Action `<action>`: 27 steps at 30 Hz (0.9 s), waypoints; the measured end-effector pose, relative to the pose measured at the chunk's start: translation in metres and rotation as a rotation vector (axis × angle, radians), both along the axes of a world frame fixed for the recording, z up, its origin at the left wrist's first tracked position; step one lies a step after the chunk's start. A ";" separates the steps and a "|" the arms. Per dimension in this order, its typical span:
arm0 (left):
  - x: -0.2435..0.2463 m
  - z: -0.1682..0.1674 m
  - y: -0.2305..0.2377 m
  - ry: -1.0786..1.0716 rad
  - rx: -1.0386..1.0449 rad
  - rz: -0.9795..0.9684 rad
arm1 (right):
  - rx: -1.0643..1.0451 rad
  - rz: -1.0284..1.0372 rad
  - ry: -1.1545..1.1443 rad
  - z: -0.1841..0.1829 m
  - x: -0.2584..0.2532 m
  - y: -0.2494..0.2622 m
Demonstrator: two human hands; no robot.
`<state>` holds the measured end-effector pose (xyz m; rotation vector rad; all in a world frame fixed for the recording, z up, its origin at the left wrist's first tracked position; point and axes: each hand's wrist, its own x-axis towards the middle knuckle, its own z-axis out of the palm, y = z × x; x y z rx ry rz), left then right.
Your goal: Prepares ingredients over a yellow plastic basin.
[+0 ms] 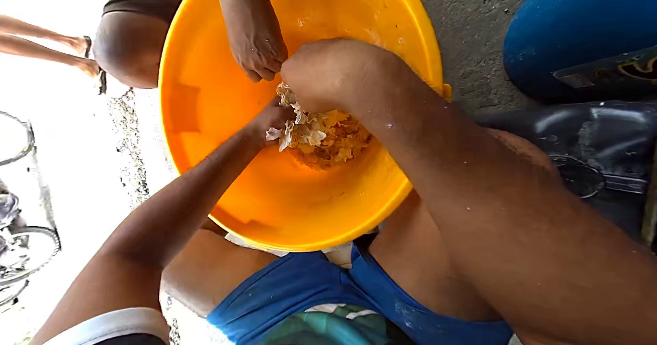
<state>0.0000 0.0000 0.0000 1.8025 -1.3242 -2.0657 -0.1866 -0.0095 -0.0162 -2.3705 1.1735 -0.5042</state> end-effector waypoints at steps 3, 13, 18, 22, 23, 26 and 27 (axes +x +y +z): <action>0.027 0.023 0.005 0.220 -0.040 0.113 | 0.465 -0.115 0.171 0.113 -0.001 0.018; 0.049 0.064 0.006 0.442 -0.360 0.165 | 0.324 -0.056 -0.164 0.116 0.007 0.018; 0.043 0.064 0.006 0.366 -0.422 0.161 | 0.260 -0.079 -0.095 0.109 0.015 0.016; 0.034 0.077 0.013 0.304 -0.418 0.235 | 0.252 -0.126 -0.147 0.111 0.010 0.018; 0.032 0.074 0.013 0.312 -0.434 0.262 | 0.236 -0.141 -0.176 0.111 0.008 0.020; 0.030 0.054 0.007 0.443 -0.502 0.302 | 0.258 -0.185 -0.176 0.116 0.001 0.021; 0.026 0.053 0.007 0.454 -0.534 0.287 | 0.268 -0.197 -0.172 0.116 -0.001 0.021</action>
